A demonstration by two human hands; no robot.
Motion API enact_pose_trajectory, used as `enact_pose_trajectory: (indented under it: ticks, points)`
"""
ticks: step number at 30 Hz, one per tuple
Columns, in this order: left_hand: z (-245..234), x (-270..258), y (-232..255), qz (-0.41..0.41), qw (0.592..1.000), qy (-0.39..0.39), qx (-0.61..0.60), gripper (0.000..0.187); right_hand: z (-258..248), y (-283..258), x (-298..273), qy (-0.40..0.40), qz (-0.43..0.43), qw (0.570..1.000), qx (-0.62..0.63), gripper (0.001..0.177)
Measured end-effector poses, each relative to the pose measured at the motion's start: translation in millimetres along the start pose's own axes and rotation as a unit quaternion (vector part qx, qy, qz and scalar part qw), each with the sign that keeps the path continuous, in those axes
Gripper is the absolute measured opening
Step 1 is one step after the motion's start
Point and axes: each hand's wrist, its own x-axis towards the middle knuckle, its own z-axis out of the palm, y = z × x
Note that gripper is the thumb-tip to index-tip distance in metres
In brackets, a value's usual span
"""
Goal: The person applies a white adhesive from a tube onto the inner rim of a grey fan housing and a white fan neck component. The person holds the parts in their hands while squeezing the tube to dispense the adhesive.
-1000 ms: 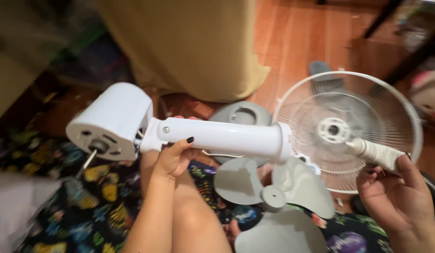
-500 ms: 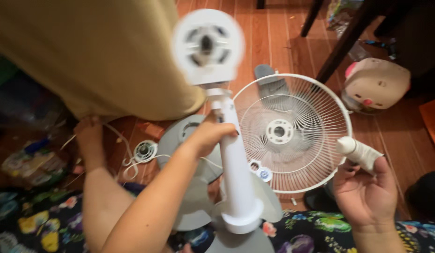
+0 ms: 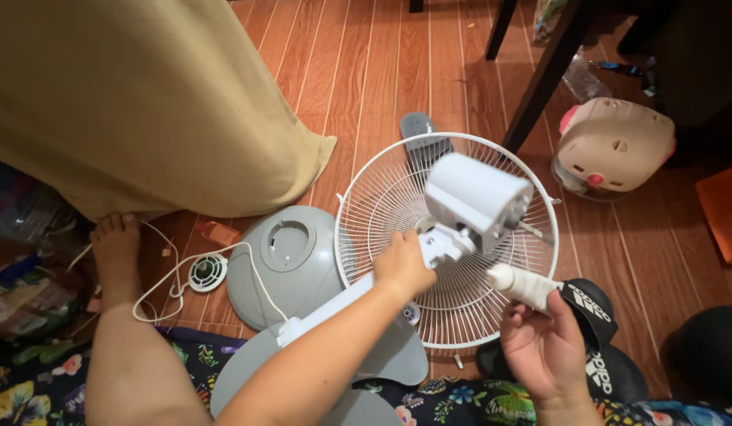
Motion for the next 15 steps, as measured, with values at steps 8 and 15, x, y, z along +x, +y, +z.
enact_pose_trajectory:
  ticks: [8, 15]
  points:
    - [20.0, -9.7, -5.3, -0.034, 0.997, -0.029, 0.07, 0.07, -17.0, 3.5, 3.4, 0.044, 0.015, 0.997, -0.06, 0.032]
    - [13.5, -24.7, -12.2, -0.022, 0.988, -0.116, 0.096, 0.087, -26.8, 1.8, 2.7, 0.009, 0.046, 0.996, -0.078, 0.037]
